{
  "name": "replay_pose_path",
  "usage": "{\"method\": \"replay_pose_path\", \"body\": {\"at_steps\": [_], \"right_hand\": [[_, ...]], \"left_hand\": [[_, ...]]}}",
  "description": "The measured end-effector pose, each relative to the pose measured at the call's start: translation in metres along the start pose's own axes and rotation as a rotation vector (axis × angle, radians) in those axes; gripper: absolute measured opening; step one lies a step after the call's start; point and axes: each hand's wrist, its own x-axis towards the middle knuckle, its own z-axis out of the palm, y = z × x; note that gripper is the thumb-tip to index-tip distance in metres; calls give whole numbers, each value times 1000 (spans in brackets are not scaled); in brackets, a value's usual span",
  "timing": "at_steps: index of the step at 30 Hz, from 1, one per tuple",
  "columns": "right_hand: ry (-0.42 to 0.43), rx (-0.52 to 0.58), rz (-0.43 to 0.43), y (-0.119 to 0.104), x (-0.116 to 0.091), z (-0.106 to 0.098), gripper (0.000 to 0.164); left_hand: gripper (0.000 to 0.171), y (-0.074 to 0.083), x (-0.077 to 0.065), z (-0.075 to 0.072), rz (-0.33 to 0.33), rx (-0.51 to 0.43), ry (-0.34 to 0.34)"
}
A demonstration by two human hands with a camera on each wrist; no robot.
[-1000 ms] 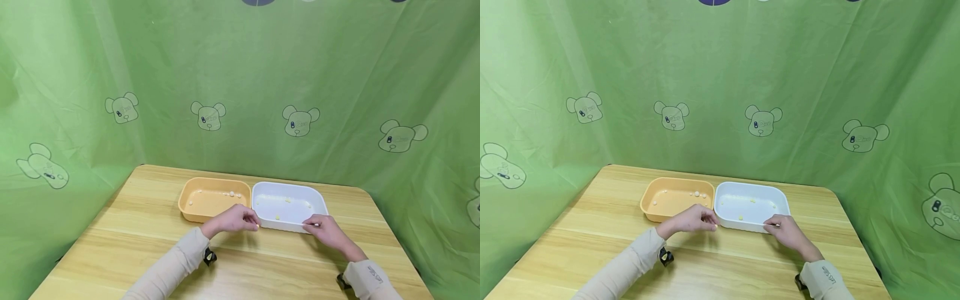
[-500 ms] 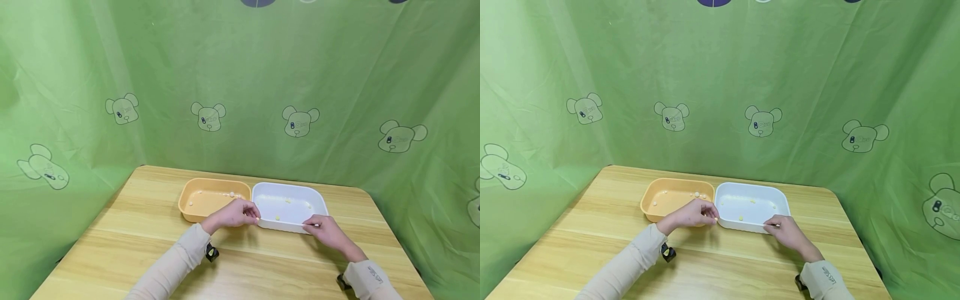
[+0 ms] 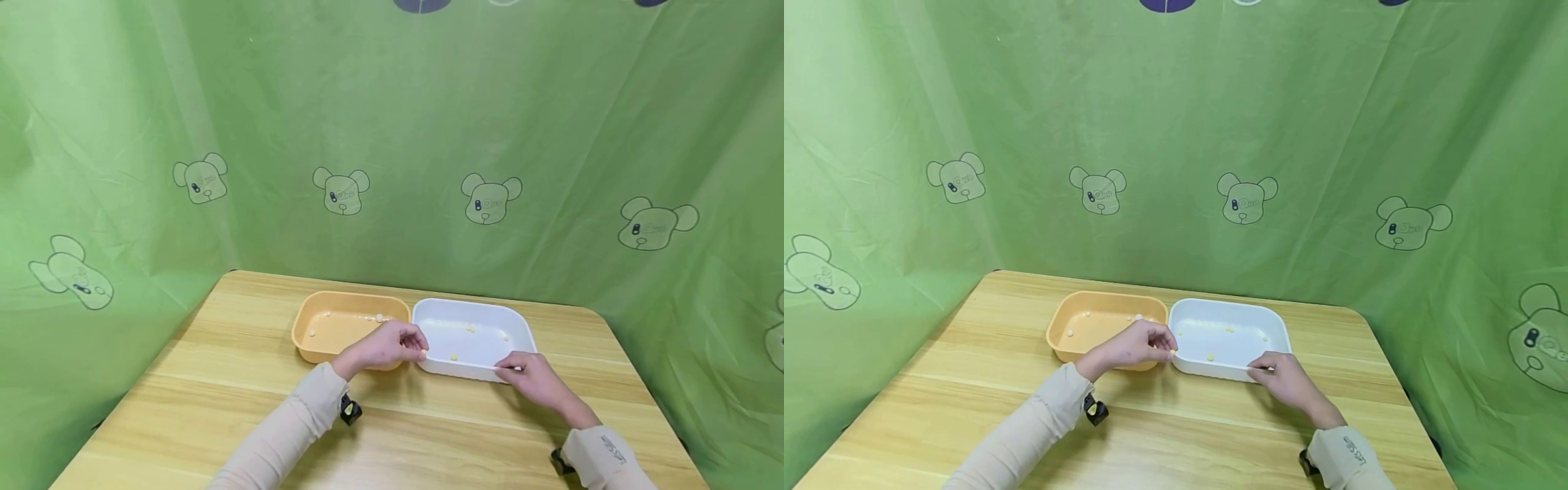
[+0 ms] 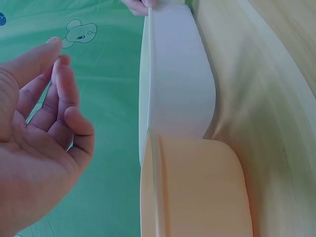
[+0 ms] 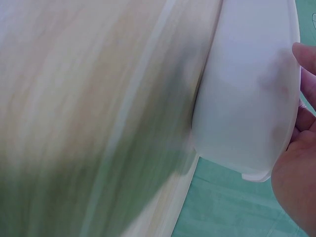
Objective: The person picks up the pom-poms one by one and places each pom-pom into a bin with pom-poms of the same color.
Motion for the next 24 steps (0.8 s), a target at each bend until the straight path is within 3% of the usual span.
{"method": "replay_pose_path", "body": {"at_steps": [7,16,24], "right_hand": [[-6,-7,7,-2,0,-1,6],[-11,-2,20,-3,-1,-1,7],[-4,-8,2,-2,0,-1,7]], "left_hand": [[9,3,4,1,5,-11,11],[10,10,14,4,-12,-21,75],[11,7,25,7,-9,-21,91]]}}
